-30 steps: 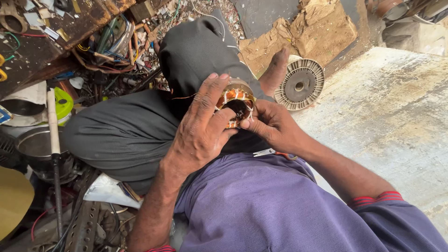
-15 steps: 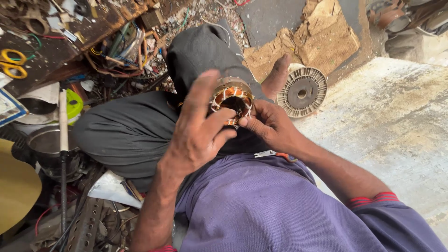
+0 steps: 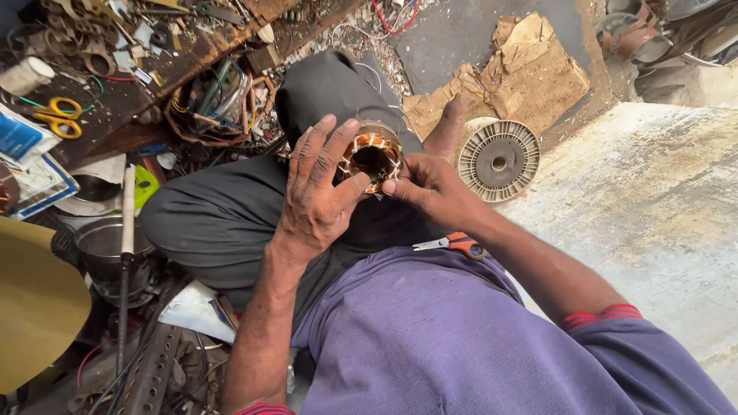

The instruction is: The person sits cross-legged and winds white thread around the copper windings of a motor stator, securing the coils in place. The person repeatedly wraps the thread around the stator and tucks it into the slots.

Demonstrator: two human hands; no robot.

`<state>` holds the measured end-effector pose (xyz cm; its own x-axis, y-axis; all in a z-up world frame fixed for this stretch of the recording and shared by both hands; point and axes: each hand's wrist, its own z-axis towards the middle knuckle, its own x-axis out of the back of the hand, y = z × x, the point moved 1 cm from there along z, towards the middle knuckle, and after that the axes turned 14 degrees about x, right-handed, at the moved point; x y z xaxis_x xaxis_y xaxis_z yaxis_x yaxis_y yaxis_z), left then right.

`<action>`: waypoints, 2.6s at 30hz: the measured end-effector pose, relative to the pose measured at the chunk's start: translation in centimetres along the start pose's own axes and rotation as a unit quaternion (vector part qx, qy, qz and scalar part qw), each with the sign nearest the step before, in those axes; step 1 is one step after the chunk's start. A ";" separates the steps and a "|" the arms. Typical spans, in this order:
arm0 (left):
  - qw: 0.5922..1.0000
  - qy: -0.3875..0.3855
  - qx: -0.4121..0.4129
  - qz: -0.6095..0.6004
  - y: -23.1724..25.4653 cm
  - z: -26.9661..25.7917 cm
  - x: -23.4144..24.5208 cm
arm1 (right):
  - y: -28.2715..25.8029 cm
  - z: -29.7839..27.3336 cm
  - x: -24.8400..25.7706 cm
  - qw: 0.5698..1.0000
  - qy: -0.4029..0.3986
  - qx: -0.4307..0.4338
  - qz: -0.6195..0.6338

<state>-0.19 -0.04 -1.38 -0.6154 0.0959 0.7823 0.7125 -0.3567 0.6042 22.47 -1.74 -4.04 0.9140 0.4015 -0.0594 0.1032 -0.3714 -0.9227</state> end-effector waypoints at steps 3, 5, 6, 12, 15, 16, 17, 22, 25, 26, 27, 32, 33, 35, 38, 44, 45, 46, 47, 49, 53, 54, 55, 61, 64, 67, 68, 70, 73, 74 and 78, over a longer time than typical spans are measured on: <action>0.999 -0.011 0.010 -0.046 -0.2 -0.2 0.2 | 0.0 0.5 0.5 0.999 -0.011 -0.003 0.034; 0.994 -0.013 0.017 -0.110 -0.3 -0.5 0.5 | -0.2 0.7 0.6 0.997 -0.009 -0.011 0.079; 0.997 -0.002 0.009 -0.072 -0.3 -0.6 0.4 | -0.2 0.8 0.7 0.998 -0.006 -0.012 0.060; 0.997 0.061 -0.022 0.045 -0.1 -0.8 -0.6 | 0.0 0.9 0.5 1.000 -0.007 -0.012 0.022; 0.996 0.080 0.012 -0.030 -0.2 -1.0 -0.2 | -0.1 0.8 0.5 0.999 -0.003 -0.011 0.050; 0.991 0.082 0.045 -0.091 0.0 -1.5 0.3 | -0.3 0.7 0.6 0.998 -0.001 -0.022 0.067; 0.982 0.082 0.079 -0.153 0.4 -2.3 0.9 | -0.4 0.4 0.4 0.996 0.002 -0.036 0.086; 0.877 0.054 0.298 -0.372 6.2 -6.2 -0.4 | -1.2 -0.4 0.3 0.949 -0.006 -0.119 0.293; 0.669 -0.129 0.376 -0.628 7.6 -6.5 -2.4 | -1.6 -0.4 -0.2 0.915 0.022 -0.149 0.374; 0.599 -0.179 0.379 -0.682 7.6 -6.5 -2.8 | -1.8 -0.4 -0.4 0.905 0.034 -0.155 0.394; 0.563 -0.193 0.374 -0.711 7.2 -6.1 -3.0 | -2.1 -0.3 -0.5 0.894 0.036 -0.148 0.420; 0.451 -0.303 0.364 -0.757 6.2 -6.5 -3.2 | -3.0 0.1 -0.5 0.873 0.099 -0.169 0.446; 0.468 -0.332 0.370 -0.730 6.1 -7.1 -3.1 | -3.0 0.2 -0.5 0.872 0.093 -0.168 0.450; 0.497 -0.389 0.383 -0.675 5.6 -8.6 -2.7 | -2.8 0.1 -0.5 0.870 0.082 -0.168 0.456; 0.819 -0.275 0.380 -0.330 2.0 -11.8 0.5 | -2.4 -0.3 -0.2 0.882 0.096 -0.159 0.433; 0.873 0.047 0.477 0.084 -7.0 -19.1 9.4 | -1.1 -0.2 -0.2 0.899 0.066 -0.127 0.413; 0.854 0.086 0.513 0.021 -7.6 -19.9 9.8 | -1.0 -0.3 -0.4 0.910 0.063 -0.111 0.394; 0.828 0.124 0.546 -0.042 -8.0 -20.6 10.1 | -0.8 -0.5 -0.8 0.920 0.060 -0.095 0.375; 0.796 0.162 0.573 -0.107 -8.3 -20.9 10.0 | -0.7 -0.7 -1.1 0.931 0.059 -0.077 0.353; 0.772 0.251 0.507 -0.290 -7.9 -20.4 9.0 | -0.6 -1.4 -1.8 0.949 0.074 -0.031 0.306; 0.737 0.220 0.325 -0.550 -4.4 -16.7 5.1 | -0.7 -3.0 -3.5 0.976 0.147 0.074 0.142; 0.705 0.180 0.270 -0.630 -3.1 -15.6 3.8 | -0.7 -3.3 -4.0 0.975 0.133 0.129 0.120; 0.678 0.101 0.273 -0.674 -2.1 -14.3 2.4 | -0.7 -3.5 -4.4 0.970 0.121 0.186 0.096; 0.668 -0.096 0.262 -0.690 1.6 -7.9 -2.2 | -0.9 -4.3 -3.4 0.977 0.036 0.197 -0.067; 0.789 -0.073 0.256 -0.554 2.1 -6.9 -2.4 | -1.3 -4.3 -3.1 0.975 0.015 0.213 -0.067; 0.822 -0.047 0.223 -0.522 2.1 -6.9 -2.0 | -1.6 -4.0 -3.3 0.976 0.019 0.191 -0.102; 0.832 -0.045 0.208 -0.511 2.1 -6.9 -1.9 | -1.8 -4.0 -3.5 0.974 0.022 0.181 -0.134; 0.854 -0.042 0.180 -0.487 2.2 -6.8 -1.6 | -2.0 -3.8 -3.8 0.977 0.032 0.162 -0.137; 0.870 -0.043 0.140 -0.470 2.6 -6.2 -0.7 | -2.3 -3.7 -4.0 0.963 0.026 0.201 -0.178; 0.885 -0.027 0.142 -0.442 2.6 -6.2 0.1 | -2.4 -3.7 -4.1 0.954 0.020 0.225 -0.198; 0.870 0.058 0.217 -0.440 1.9 -6.5 4.0 | -2.3 -3.9 -4.2 0.937 0.041 0.251 -0.240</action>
<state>-3.47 -6.38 1.95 -0.9985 0.0518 -0.0161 -0.0058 0.1935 0.9811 19.89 -5.84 -0.22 0.8391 0.3484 0.4179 0.3306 0.2835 -0.9002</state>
